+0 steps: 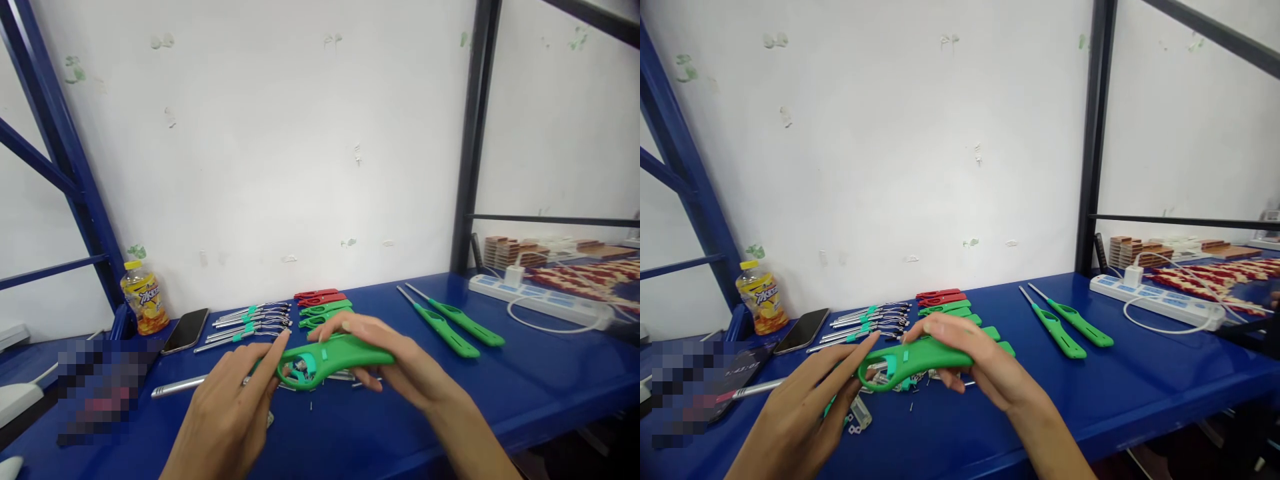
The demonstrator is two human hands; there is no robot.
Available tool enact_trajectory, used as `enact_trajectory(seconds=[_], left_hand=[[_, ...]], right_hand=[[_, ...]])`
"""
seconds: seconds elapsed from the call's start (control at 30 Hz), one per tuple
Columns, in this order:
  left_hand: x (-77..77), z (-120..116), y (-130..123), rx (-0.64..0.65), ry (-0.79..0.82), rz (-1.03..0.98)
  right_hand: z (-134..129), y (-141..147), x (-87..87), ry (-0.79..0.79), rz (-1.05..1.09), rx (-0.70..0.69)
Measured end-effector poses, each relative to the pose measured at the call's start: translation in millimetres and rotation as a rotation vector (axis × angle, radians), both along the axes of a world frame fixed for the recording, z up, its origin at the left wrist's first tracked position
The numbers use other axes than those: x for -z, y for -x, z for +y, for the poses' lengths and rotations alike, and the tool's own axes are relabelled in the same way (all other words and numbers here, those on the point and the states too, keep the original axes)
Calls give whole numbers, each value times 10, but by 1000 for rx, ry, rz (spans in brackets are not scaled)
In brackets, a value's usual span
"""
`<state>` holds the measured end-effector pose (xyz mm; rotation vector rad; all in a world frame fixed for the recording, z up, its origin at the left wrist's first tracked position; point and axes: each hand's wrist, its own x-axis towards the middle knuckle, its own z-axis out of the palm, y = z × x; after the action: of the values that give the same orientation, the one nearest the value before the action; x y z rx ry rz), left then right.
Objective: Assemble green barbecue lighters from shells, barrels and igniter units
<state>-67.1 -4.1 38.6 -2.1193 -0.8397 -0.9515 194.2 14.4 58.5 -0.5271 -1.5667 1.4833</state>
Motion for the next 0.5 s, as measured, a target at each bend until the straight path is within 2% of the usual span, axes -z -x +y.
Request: enact_trajectory(seconds=[0.07, 0.13, 0.37, 0.5], left_hand=[[-25, -1, -17, -33, 2, 14], [-46, -8, -28, -63, 21, 11], [-59, -93, -57, 3, 176, -57], [-34, -119, -88, -10, 199, -59]], right_hand=[[-23, -36, -34, -95, -80, 235], [-48, -85, -60, -170, -164, 364], [-113, -158, -79, -264, -402, 495], [-110, -100, -58, -268, -429, 440]])
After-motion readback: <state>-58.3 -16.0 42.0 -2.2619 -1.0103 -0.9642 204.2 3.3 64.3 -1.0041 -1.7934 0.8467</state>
